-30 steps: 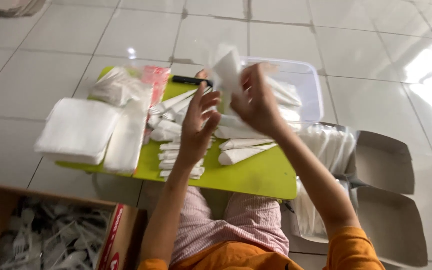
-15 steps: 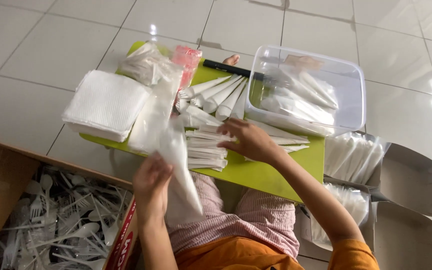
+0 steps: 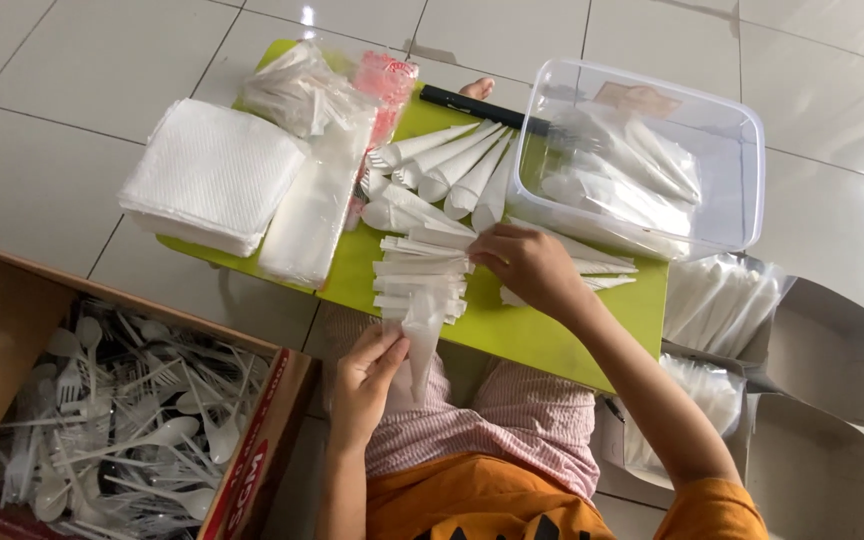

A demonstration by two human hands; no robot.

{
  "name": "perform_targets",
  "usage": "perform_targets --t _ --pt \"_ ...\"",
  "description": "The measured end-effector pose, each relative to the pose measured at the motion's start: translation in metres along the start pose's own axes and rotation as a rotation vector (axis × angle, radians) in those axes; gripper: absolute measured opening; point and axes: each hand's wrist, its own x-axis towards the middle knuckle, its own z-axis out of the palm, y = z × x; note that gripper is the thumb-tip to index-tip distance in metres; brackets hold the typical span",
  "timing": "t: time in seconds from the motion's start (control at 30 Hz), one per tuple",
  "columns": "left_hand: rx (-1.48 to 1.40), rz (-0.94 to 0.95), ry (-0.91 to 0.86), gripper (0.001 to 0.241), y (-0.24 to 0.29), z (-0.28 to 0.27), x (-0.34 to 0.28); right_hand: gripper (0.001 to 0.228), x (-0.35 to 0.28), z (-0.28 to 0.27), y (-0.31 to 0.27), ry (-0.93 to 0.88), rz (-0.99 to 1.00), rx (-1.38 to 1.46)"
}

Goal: Wrapping plastic forks and spoons in white napkins and organizing them into cardboard boxes for service.

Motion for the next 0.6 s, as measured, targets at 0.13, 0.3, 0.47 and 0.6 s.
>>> perform_targets --t 0.13,0.3,0.47,0.6 --pt "0.078 0.048 0.016 0.03 -0.004 0.0 0.001 0.017 -0.005 -0.009 -0.002 0.07 0.044 0.055" --pt "0.087 0.039 -0.017 0.033 -0.006 -0.002 -0.001 0.02 -0.017 -0.036 -0.01 0.094 0.036 0.302" --pt "0.137 0.105 -0.115 0.029 0.007 0.002 -0.005 0.014 -0.031 -0.07 -0.026 0.037 0.032 0.081" --pt "0.213 0.047 -0.161 0.032 0.003 0.005 -0.005 0.013 -0.038 -0.075 -0.028 0.068 -0.086 -0.057"
